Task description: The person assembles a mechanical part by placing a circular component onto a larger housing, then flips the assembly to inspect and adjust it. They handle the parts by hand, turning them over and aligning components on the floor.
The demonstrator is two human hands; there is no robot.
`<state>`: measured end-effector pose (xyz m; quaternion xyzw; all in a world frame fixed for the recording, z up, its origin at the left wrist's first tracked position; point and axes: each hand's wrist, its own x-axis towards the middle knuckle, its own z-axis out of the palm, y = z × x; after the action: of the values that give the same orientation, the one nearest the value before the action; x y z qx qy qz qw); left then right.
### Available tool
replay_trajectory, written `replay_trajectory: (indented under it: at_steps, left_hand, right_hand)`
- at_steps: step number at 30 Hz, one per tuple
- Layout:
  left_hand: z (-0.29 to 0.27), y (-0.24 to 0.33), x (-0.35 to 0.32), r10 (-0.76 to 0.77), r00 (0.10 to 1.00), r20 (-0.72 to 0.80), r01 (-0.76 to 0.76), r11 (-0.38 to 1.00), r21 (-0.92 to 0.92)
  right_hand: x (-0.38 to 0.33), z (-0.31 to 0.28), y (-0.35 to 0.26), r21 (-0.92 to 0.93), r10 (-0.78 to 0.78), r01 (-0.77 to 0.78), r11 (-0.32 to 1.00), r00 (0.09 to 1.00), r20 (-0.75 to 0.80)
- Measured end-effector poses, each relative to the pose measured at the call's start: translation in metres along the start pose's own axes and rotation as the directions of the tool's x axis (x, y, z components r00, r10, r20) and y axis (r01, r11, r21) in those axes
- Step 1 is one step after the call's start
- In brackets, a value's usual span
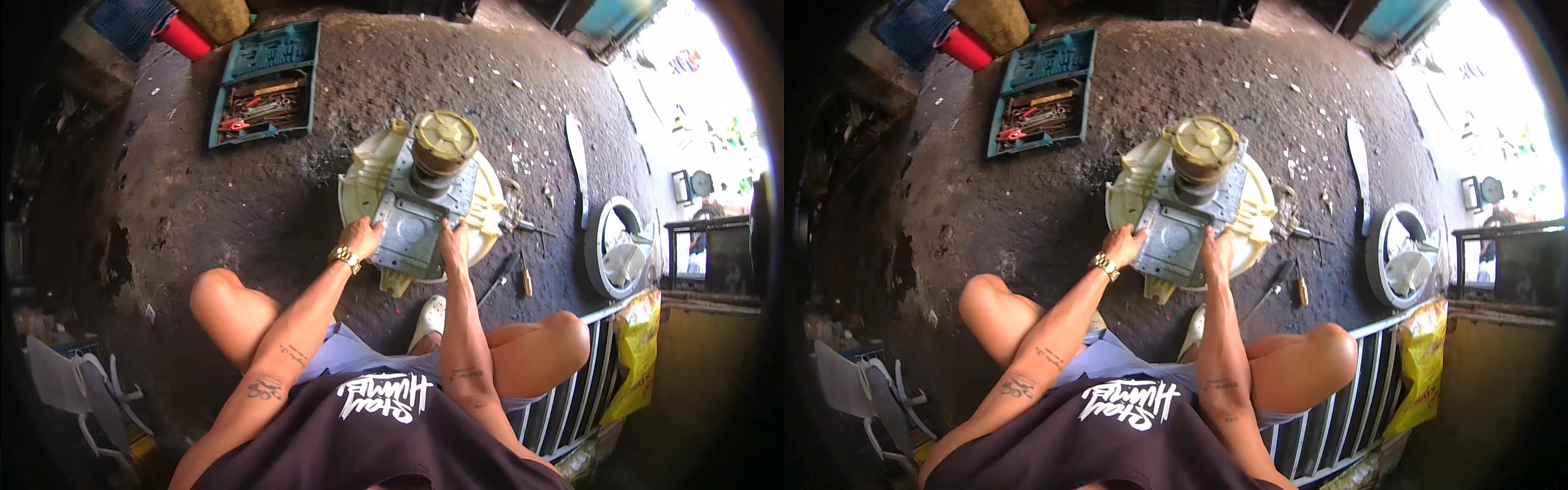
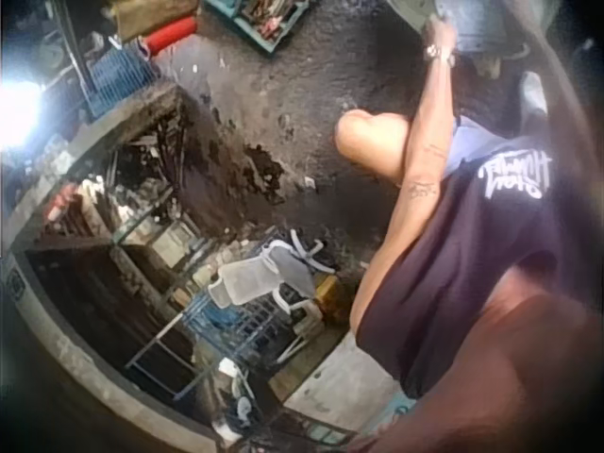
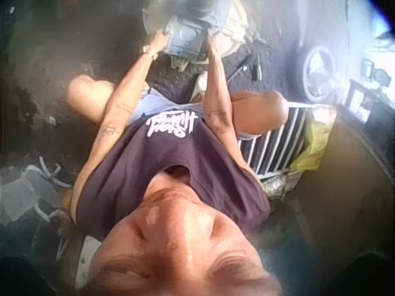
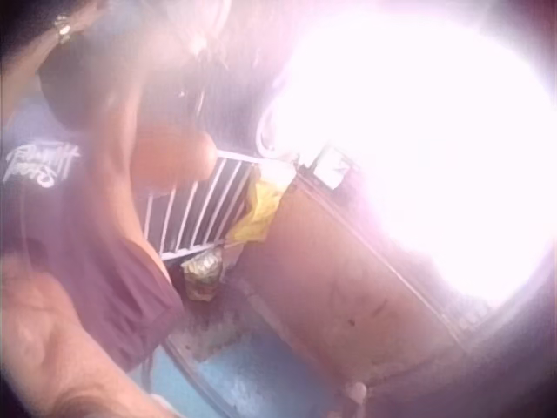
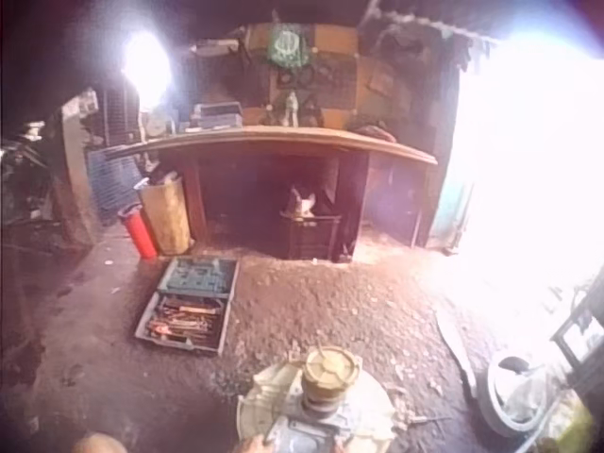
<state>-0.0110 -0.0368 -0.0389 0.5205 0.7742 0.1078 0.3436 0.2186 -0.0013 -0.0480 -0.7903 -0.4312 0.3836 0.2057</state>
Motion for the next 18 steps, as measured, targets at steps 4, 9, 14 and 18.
replay_trajectory:
  at_steps: [4, 9, 14, 18]
  left_hand:
    - [-0.018, 0.022, 0.005, -0.059, 0.993, 0.1, 0.065, 0.996, -0.058]
    - [-0.06, 0.061, 0.052, 0.102, 0.995, -0.015, -0.103, 0.971, -0.217]
    - [-0.136, 0.124, 0.117, 0.348, 0.93, 0.116, -0.289, 0.891, -0.351]
    - [-0.184, 0.183, 0.158, 0.408, 0.881, 0.239, -0.378, 0.912, -0.161]
  right_hand:
    - [0.022, -0.019, -0.003, -0.028, -0.088, 0.088, 0.996, 0.996, -0.005]
    - [0.085, -0.051, -0.045, 0.029, -0.06, 0.056, 0.998, 0.988, 0.141]
    - [0.141, -0.111, -0.122, 0.28, -0.066, -0.072, 0.957, 0.889, 0.452]
    - [0.177, -0.142, -0.194, 0.1, 0.057, -0.132, 0.986, 0.837, 0.545]
